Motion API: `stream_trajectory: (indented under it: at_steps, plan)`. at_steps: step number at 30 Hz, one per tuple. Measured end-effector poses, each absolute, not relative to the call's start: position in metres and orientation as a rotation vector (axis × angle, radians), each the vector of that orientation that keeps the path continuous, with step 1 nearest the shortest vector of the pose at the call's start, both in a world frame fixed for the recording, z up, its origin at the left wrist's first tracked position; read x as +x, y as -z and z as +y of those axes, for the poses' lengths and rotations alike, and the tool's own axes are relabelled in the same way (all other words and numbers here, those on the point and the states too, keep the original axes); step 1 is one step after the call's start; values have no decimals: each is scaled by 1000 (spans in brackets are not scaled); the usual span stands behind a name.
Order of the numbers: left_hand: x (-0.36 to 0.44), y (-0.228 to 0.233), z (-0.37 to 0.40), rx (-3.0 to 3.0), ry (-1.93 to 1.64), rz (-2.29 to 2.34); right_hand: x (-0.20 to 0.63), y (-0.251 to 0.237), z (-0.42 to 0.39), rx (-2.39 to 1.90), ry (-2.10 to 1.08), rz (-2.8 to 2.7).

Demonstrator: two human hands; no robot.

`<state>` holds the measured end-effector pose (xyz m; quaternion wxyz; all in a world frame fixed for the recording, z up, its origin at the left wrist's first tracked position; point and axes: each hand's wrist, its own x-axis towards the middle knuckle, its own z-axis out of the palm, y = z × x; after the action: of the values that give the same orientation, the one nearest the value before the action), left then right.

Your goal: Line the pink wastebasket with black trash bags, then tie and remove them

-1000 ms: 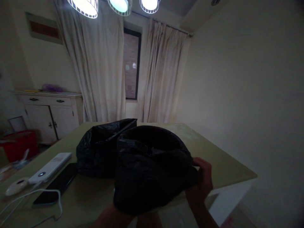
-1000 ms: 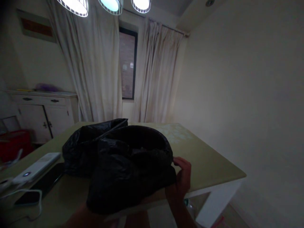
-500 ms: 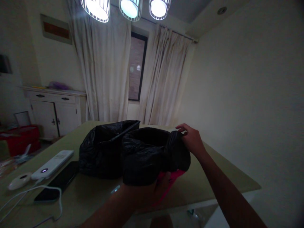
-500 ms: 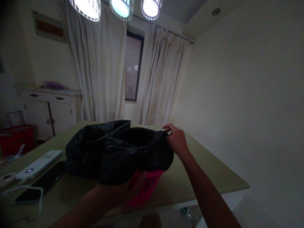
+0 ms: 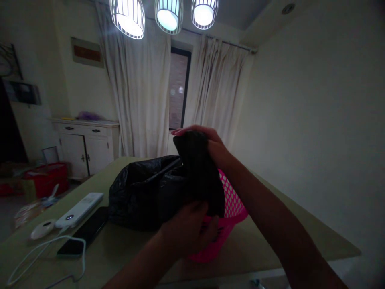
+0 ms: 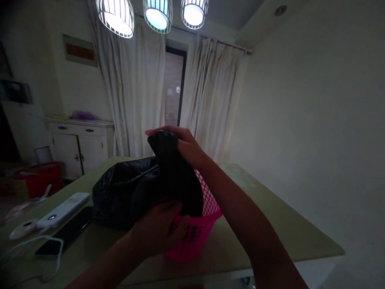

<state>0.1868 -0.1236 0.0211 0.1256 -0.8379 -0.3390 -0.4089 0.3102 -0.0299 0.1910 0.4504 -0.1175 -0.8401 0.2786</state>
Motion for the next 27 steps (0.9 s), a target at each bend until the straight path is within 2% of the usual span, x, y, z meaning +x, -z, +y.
stream_trajectory:
  at_steps: [4,8,14,17,21,27]
  plan:
    - [183,-30,-115,-2441,1068,-1034,363,-204,-46,-346,-407,-1644]
    - [181,-37,-112,-2529,1121,-1031,433,-181,-19,-40,-560,-1270]
    - [164,-50,-113,-2588,1685,-869,460,-127,-11,-35,-621,-1089]
    - [146,-55,-90,-2220,1871,-1167,454,-112,-22,-71,-515,-1081]
    - [113,-49,-35,-2153,1572,-1669,449,-98,-30,-203,-392,-1106]
    - [81,-46,17,-2415,912,-1724,440,-86,-23,-389,-266,-1086]
